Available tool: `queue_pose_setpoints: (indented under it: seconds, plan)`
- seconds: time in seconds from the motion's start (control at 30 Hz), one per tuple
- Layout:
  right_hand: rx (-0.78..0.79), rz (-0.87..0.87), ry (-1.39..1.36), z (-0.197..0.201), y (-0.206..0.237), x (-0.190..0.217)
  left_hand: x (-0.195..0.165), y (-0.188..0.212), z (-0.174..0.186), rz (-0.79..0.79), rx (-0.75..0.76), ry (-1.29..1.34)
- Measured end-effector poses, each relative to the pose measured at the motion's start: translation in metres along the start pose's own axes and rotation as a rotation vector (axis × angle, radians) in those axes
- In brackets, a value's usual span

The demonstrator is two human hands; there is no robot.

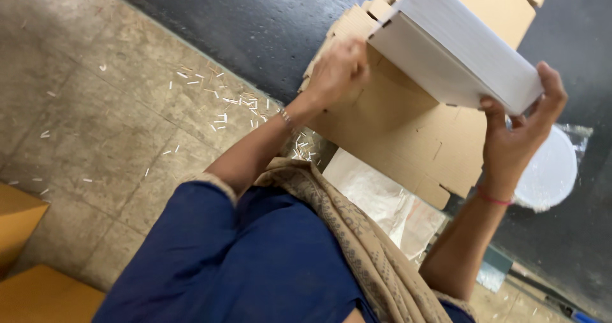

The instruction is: The person assembles flat cardboard boxes by folding and interlocking the flaps. They place a plastic-wrapped circular object into each box, close the lid, and stack the finished boxes on the table.

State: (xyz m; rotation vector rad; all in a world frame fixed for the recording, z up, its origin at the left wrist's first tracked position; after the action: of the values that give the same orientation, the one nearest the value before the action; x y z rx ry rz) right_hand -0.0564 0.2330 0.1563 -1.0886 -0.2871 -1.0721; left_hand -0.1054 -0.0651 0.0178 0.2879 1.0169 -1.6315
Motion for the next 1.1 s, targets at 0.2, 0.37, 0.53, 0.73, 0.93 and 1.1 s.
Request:
queue_pose_setpoints:
  seconds: [0.2, 0.37, 0.53, 0.73, 0.93, 1.1]
  plan:
    - [0.04, 0.215, 0.181, -0.002, 0.002, 0.031, -0.006, 0.087, 0.051, 0.081, 0.413, -0.055]
    - [-0.043, 0.067, 0.035, -0.013, 0.005, 0.068, 0.017, 0.115, 0.119, 0.641, 0.185, 0.5]
    - [-0.023, 0.469, 0.055, -0.069, 0.014, 0.132, -0.026, 0.106, 0.146, 0.679, -0.18, 1.303]
    - [0.02, 0.68, -0.002, -0.17, 0.049, 0.159, 0.016, 0.096, 0.181, 0.694, -0.626, 1.286]
    - [0.374, 0.562, -0.097, -0.216, 0.061, 0.192, 0.121, 0.093, 0.244, 0.613, -0.734, 1.19]
    - [0.443, 0.472, -0.044, -0.221, 0.061, 0.192, 0.15, 0.12, 0.272, 0.588, -0.9, 0.028]
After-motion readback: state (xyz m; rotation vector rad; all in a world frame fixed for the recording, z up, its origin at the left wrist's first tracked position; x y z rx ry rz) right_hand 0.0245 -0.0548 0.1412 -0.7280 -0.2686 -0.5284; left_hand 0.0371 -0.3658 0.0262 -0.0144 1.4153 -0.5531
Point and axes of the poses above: each hand's wrist, its own y-axis away from the middle knuckle, its own z-axis out of the back of the hand, x = y × z, the point moved 9 cm from there along -y, towards the middle knuckle, and after that the axes turned 7 degrees about -x, right-handed, at the moved point
